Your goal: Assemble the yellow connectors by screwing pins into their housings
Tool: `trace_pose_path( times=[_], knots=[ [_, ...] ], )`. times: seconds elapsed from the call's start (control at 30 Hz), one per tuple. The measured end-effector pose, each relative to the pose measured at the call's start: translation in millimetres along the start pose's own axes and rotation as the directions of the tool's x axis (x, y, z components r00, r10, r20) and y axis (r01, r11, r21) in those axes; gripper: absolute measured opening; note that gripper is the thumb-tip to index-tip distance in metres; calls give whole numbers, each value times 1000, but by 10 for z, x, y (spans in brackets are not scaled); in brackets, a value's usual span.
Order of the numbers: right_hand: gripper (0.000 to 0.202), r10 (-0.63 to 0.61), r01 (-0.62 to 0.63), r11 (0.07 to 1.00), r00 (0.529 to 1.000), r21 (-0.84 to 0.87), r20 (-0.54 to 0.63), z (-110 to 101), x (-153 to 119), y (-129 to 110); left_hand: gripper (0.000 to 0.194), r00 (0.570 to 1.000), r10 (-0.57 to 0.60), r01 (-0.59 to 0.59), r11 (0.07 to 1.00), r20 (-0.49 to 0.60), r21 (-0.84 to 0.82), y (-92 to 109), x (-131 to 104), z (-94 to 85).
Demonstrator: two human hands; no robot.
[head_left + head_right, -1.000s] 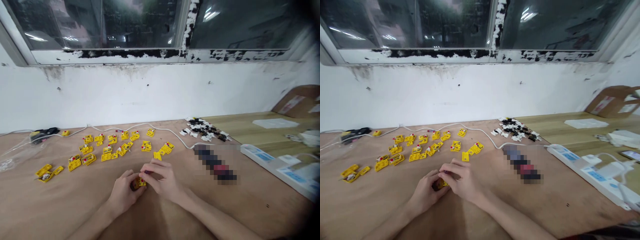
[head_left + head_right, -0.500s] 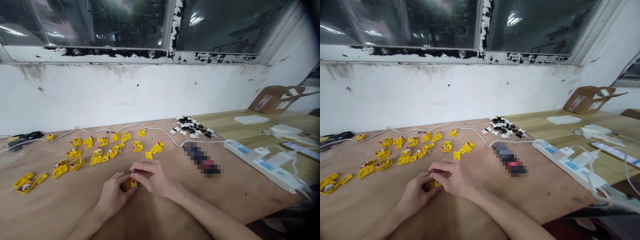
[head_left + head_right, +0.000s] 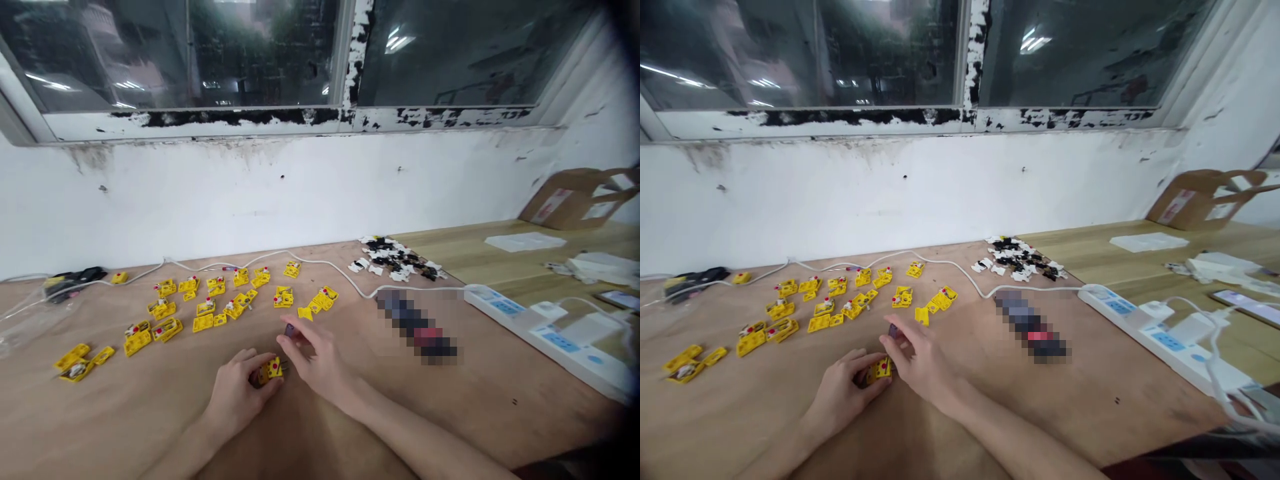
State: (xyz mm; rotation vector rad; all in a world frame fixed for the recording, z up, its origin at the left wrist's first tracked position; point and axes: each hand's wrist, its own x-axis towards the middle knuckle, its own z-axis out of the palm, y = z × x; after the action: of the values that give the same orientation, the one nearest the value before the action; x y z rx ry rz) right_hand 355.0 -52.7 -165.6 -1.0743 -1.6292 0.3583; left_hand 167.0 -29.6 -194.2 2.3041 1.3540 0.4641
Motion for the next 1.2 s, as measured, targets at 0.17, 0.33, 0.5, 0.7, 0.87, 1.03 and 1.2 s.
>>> trace_pose_path(
  times=[0.17, 0.33, 0.5, 0.7, 0.87, 1.03, 1.2],
  knots=[
    [31, 144, -127, 982, 983, 142, -113, -115, 102, 131, 61, 998, 66, -65, 996, -17, 56, -42, 35, -27],
    [29, 143, -141, 983, 990, -115, 9, -276, 198, 232, 80, 961, 273, -277, 956, 49, 95, -295, 102, -395],
    [29, 164, 4, 936, 879, -352, 447, -317, 171, 183, 41, 959, 259, -261, 965, 118, -2, -610, 173, -657],
    [38, 193, 39, 935, 777, -352, 600, -241, 110, 105, 22, 962, 225, -205, 969, 154, -136, -719, 206, -643],
    [28, 216, 38, 922, 775, -385, 594, -189, 81, 127, 28, 966, 141, -98, 976, 218, -194, -789, 209, -734],
    [25, 226, 15, 922, 789, -386, 571, -172, 77, 167, 33, 954, 17, 42, 981, 300, -190, -825, 193, -925],
    [26, 259, -23, 919, 789, -395, 557, -171, 78, 211, 28, 923, -28, 86, 987, 384, -135, -873, 169, -1098]
  ],
)
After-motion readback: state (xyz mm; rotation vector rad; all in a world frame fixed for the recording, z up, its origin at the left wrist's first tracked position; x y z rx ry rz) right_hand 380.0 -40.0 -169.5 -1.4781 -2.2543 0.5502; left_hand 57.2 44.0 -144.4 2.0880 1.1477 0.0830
